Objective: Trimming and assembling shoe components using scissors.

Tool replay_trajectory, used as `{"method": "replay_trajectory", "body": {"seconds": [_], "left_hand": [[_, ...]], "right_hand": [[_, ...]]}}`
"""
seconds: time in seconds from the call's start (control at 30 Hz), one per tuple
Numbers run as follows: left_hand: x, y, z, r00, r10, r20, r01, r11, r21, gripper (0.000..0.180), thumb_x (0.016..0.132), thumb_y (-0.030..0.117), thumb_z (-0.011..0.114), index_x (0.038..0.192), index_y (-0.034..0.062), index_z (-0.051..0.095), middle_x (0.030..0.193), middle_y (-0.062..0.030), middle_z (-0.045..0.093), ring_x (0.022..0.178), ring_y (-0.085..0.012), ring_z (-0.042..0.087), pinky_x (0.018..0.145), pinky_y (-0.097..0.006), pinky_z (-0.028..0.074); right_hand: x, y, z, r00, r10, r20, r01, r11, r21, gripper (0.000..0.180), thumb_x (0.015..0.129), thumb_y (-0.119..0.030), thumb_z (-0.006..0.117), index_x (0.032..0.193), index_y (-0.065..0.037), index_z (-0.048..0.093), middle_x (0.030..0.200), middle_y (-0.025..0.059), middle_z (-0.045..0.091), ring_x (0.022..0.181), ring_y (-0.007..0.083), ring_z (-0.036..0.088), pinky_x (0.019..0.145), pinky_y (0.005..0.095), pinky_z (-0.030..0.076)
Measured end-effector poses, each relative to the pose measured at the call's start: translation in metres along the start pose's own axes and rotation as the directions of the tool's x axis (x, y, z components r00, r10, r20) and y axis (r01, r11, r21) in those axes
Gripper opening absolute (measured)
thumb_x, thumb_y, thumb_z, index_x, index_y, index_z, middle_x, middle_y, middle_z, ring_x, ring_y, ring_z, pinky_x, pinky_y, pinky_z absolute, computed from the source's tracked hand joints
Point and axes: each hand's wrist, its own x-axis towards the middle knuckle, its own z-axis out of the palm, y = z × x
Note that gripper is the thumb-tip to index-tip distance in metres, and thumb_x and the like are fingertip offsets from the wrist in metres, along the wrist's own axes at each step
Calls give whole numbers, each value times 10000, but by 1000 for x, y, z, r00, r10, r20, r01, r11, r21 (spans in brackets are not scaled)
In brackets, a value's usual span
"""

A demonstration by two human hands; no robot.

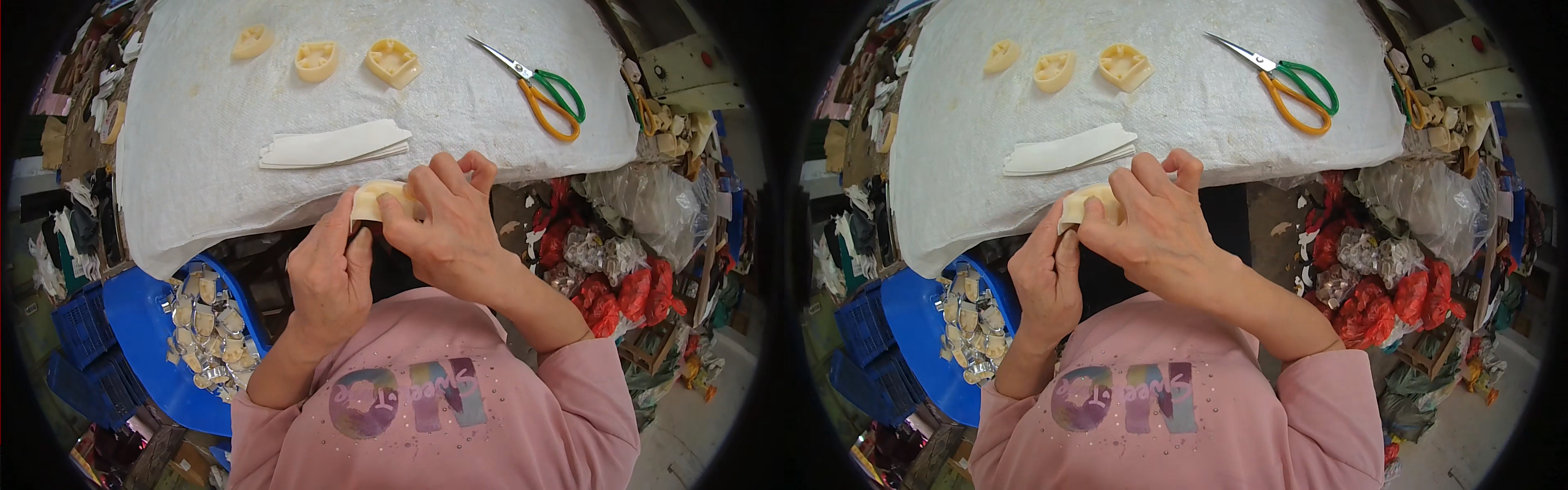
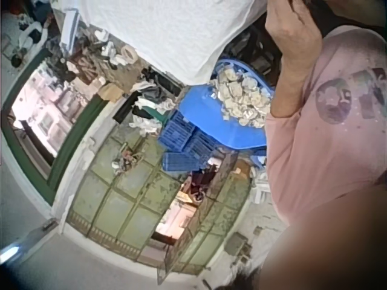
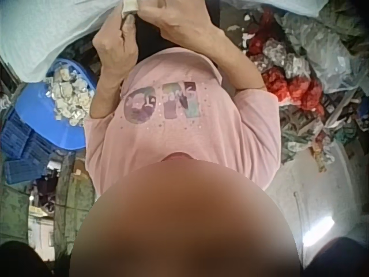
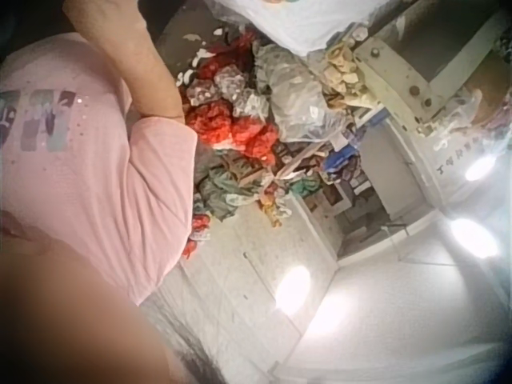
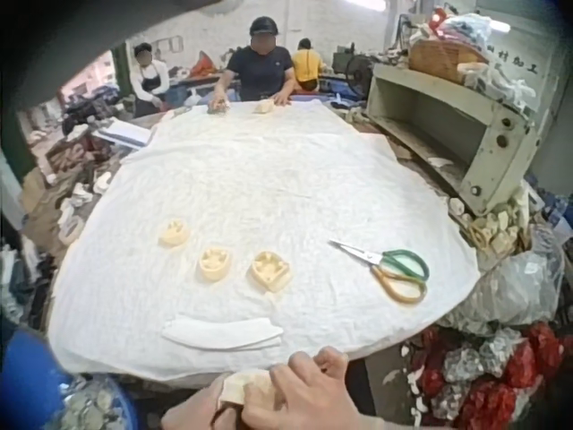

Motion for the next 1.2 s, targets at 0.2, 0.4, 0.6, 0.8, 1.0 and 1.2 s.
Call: {"method": "replay_trajectory", "body": {"seconds": [0.2,0.4,0.6,0.8,1.0,1.2], "left_hand": [[4,-26,-11,934,-154,323,326,737,-592,547,985,375,325,1358,-18,401,1383,-174,404,1205,-245,468,949,-379,416],[4,-38,6,771,-29,636,628,201,-752,628,963,478,376,1404,38,293,1230,-88,479,1061,-165,491,848,-310,420],[10,-35,4,712,-26,702,700,101,-707,485,920,424,438,1240,60,413,1109,-59,510,970,-142,495,793,-288,410],[13,-33,10,708,-82,702,702,189,-686,433,887,402,461,1159,65,467,1030,-55,527,939,-128,495,788,-284,400],[15,-18,12,835,-226,501,549,325,-770,423,932,362,461,1206,39,454,1032,-73,542,941,-134,506,811,-277,401],[-5,-29,12,992,-129,-12,86,726,-682,285,870,190,659,1028,-43,611,1020,-117,584,816,-159,566,729,-262,466]], "right_hand": [[-6,13,6,993,66,-95,-48,982,181,394,654,-48,660,1009,-217,620,860,34,500,857,235,466,790,454,251],[-10,13,3,1000,20,-13,-13,904,427,430,639,-4,649,1026,-188,620,846,32,468,843,233,440,820,456,263],[-9,12,-4,998,-53,27,36,899,436,419,617,14,644,998,-155,600,800,31,422,824,228,421,820,465,277],[-10,11,-5,998,-47,42,27,919,393,392,615,14,640,963,-158,592,796,28,419,818,231,416,810,454,277],[-12,17,-2,999,43,-25,-28,901,434,377,646,-11,658,996,-144,616,788,21,450,805,212,439,791,415,258],[-14,19,-2,996,87,-32,-68,919,388,396,646,-44,681,1025,-137,613,797,13,469,800,202,457,785,401,251]]}}
